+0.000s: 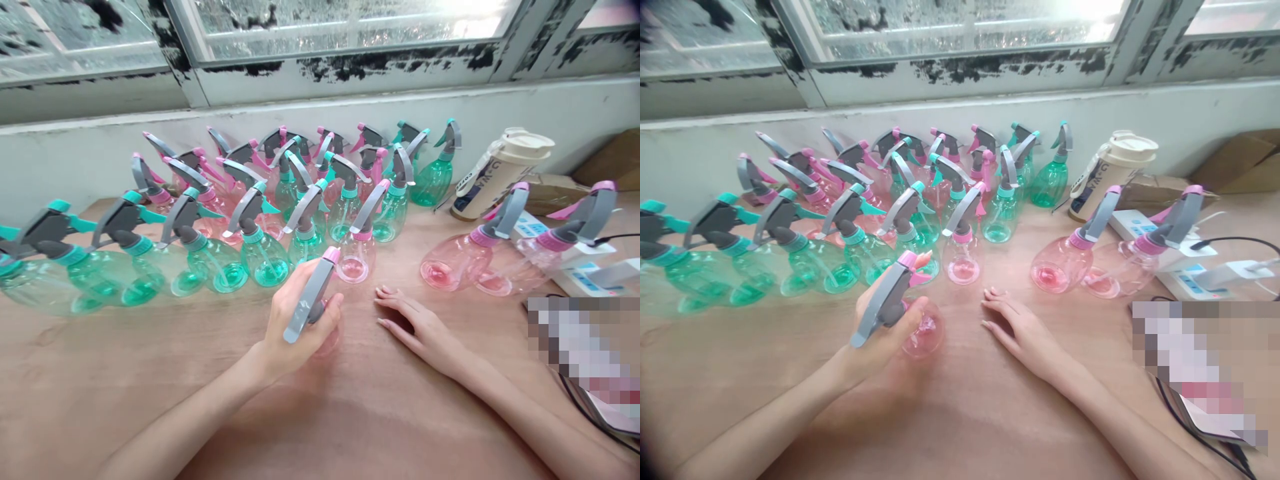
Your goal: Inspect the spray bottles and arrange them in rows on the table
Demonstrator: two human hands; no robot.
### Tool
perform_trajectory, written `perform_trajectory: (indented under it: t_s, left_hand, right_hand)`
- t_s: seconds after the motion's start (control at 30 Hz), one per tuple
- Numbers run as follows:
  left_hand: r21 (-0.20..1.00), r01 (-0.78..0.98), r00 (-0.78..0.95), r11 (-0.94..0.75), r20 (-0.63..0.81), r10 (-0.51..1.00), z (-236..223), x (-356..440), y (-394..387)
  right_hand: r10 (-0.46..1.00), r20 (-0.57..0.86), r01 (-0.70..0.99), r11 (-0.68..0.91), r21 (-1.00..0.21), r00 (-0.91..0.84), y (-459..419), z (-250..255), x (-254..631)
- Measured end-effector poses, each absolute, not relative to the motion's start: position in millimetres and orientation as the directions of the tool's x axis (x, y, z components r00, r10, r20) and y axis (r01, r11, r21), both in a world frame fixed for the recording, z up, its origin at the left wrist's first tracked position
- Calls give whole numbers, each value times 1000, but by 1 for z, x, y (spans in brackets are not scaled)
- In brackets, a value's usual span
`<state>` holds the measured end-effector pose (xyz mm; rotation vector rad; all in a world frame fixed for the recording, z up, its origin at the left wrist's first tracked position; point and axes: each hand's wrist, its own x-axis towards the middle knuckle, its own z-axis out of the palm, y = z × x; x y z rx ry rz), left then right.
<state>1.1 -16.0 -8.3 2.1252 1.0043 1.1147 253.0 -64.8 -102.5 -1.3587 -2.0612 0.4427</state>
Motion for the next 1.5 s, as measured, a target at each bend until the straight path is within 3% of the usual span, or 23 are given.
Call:
perform_trajectory:
  t_s: [1.23, 1.5]
  left_hand:
    - [677, 362, 416, -641, 498, 761, 9, 4, -15]
    - [697, 362, 375, -619, 500, 781, -5, 3, -15]
  right_hand:
    - [915, 277, 714, 403, -573, -294, -65, -102, 254]
    - [920, 266, 716, 392, -578, -289, -66, -105, 255]
